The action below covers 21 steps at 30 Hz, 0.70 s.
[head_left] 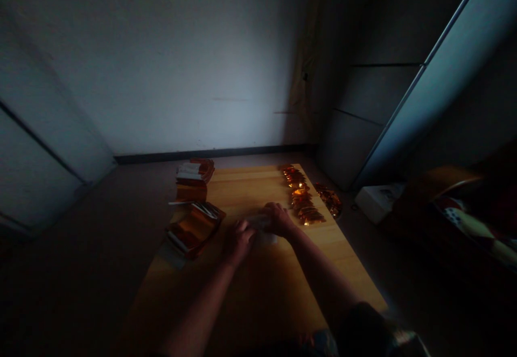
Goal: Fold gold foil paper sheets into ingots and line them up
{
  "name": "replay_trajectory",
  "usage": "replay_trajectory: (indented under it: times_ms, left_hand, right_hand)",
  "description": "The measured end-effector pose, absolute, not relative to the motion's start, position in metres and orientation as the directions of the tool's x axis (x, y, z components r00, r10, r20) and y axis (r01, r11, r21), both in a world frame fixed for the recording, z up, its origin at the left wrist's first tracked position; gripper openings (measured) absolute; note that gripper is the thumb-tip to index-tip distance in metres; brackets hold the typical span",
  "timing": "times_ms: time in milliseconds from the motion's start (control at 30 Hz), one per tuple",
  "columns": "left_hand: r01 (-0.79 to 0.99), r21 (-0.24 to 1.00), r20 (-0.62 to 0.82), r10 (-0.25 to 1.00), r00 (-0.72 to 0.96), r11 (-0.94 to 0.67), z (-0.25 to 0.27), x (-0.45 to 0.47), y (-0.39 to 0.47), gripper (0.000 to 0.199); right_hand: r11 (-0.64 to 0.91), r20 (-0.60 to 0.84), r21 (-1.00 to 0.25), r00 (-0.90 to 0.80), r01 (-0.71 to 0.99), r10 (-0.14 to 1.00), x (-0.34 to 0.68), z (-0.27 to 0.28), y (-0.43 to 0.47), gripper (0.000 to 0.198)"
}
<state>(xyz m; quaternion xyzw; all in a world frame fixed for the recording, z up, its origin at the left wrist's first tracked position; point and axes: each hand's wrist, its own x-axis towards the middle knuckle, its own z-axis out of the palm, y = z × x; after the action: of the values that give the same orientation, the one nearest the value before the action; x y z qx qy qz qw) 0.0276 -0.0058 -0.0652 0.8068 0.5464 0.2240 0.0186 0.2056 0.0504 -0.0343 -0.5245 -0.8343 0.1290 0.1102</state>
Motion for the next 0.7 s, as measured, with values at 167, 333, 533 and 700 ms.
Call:
replay_trajectory:
  times_ms: [167,333,533,700]
  left_hand:
    - [0.861,0.284,0.349,0.882,0.316,-0.421,-0.067,0.025,-0.006,0.022]
    - [0.874,0.255,0.328,0.887,0.325,-0.414,-0.067,0.023,-0.004,0.023]
    - [0.897,0.217,0.314,0.897,0.31,-0.386,-0.064,0.024,-0.004,0.024]
    - [0.908,0.224,0.298,0.912,0.283,-0.355,-0.06,0.026,-0.006,0.024]
  right_hand:
    - [0.429,0.055,-0.317,-0.436,0.846,0.898,0.214,-0.044,0.046,0.045]
    - [0.391,0.035,-0.263,-0.396,0.882,0.917,0.202,-0.039,0.049,0.046]
    - [0.385,0.023,-0.22,-0.39,0.896,0.921,0.187,-0.036,0.055,0.025]
    - [0.449,0.115,-0.242,-0.434,0.86,0.893,0.188,-0.027,0.052,0.019]
